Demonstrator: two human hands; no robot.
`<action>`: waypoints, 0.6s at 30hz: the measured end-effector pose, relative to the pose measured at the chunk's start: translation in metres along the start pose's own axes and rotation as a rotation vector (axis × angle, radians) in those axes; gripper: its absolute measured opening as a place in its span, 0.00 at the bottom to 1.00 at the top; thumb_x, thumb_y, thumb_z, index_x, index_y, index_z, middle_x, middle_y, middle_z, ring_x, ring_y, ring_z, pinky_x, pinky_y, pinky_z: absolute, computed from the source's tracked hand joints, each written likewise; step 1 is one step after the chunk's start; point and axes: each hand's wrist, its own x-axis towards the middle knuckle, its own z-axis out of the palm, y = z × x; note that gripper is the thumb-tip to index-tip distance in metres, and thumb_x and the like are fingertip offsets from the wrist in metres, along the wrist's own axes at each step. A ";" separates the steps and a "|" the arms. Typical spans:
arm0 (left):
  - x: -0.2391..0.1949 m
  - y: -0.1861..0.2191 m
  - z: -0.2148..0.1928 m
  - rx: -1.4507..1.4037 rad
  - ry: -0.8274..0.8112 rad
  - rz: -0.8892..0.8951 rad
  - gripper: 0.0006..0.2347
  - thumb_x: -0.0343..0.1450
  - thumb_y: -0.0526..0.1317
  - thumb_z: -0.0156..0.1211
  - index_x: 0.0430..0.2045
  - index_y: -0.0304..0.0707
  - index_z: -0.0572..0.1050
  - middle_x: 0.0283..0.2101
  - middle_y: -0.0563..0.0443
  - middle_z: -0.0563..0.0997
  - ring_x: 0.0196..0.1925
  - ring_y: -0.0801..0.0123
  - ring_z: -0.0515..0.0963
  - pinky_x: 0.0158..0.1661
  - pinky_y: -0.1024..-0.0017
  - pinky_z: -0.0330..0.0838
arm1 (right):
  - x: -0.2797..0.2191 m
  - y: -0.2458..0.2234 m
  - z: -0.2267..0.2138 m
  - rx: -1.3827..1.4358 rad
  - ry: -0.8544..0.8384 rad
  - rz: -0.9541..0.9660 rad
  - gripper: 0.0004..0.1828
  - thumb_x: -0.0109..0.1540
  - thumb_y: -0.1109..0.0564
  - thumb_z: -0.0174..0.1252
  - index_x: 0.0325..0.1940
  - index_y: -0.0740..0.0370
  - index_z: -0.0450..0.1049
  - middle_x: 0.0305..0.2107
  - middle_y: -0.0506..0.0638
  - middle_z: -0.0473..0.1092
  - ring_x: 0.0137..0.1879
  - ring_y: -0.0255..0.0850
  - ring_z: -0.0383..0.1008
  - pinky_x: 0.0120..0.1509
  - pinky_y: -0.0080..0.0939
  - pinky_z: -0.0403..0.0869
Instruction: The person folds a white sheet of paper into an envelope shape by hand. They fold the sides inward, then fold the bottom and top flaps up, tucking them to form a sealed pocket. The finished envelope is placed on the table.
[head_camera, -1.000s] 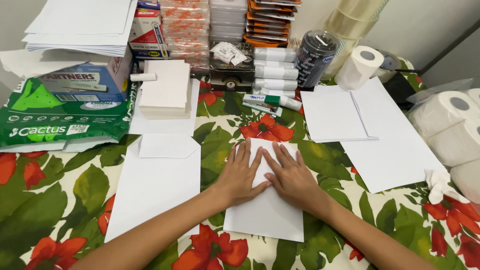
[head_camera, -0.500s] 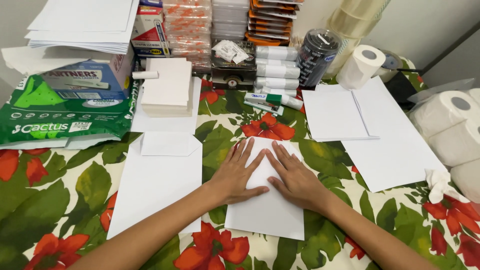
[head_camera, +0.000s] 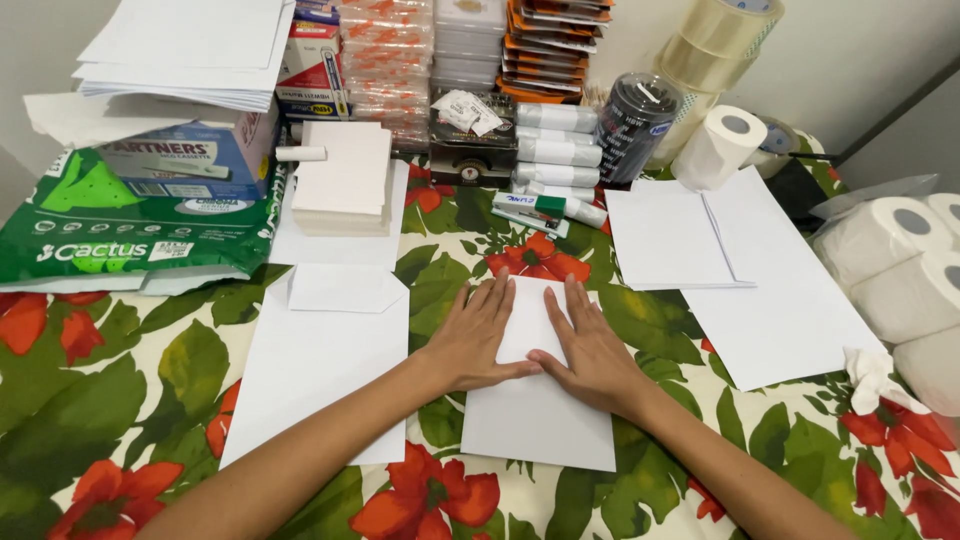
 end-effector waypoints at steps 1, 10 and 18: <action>-0.004 0.000 -0.001 0.000 0.002 -0.003 0.46 0.62 0.70 0.32 0.60 0.20 0.43 0.65 0.26 0.47 0.66 0.48 0.49 0.60 0.45 0.42 | -0.001 -0.001 -0.002 -0.002 0.000 -0.003 0.45 0.60 0.29 0.34 0.71 0.58 0.35 0.66 0.68 0.32 0.72 0.58 0.32 0.71 0.57 0.42; -0.030 -0.003 -0.013 -0.099 -0.104 0.049 0.46 0.60 0.71 0.34 0.62 0.28 0.43 0.67 0.32 0.40 0.69 0.47 0.40 0.63 0.46 0.36 | 0.000 0.006 -0.006 -0.001 -0.053 0.003 0.46 0.59 0.27 0.33 0.71 0.58 0.35 0.67 0.64 0.31 0.73 0.53 0.31 0.71 0.54 0.43; -0.044 -0.001 -0.021 -0.167 -0.122 0.046 0.38 0.66 0.66 0.32 0.64 0.37 0.42 0.68 0.35 0.37 0.70 0.49 0.38 0.60 0.37 0.32 | 0.032 0.096 0.017 0.433 0.267 0.145 0.32 0.47 0.48 0.67 0.55 0.52 0.68 0.35 0.49 0.69 0.40 0.45 0.72 0.46 0.44 0.70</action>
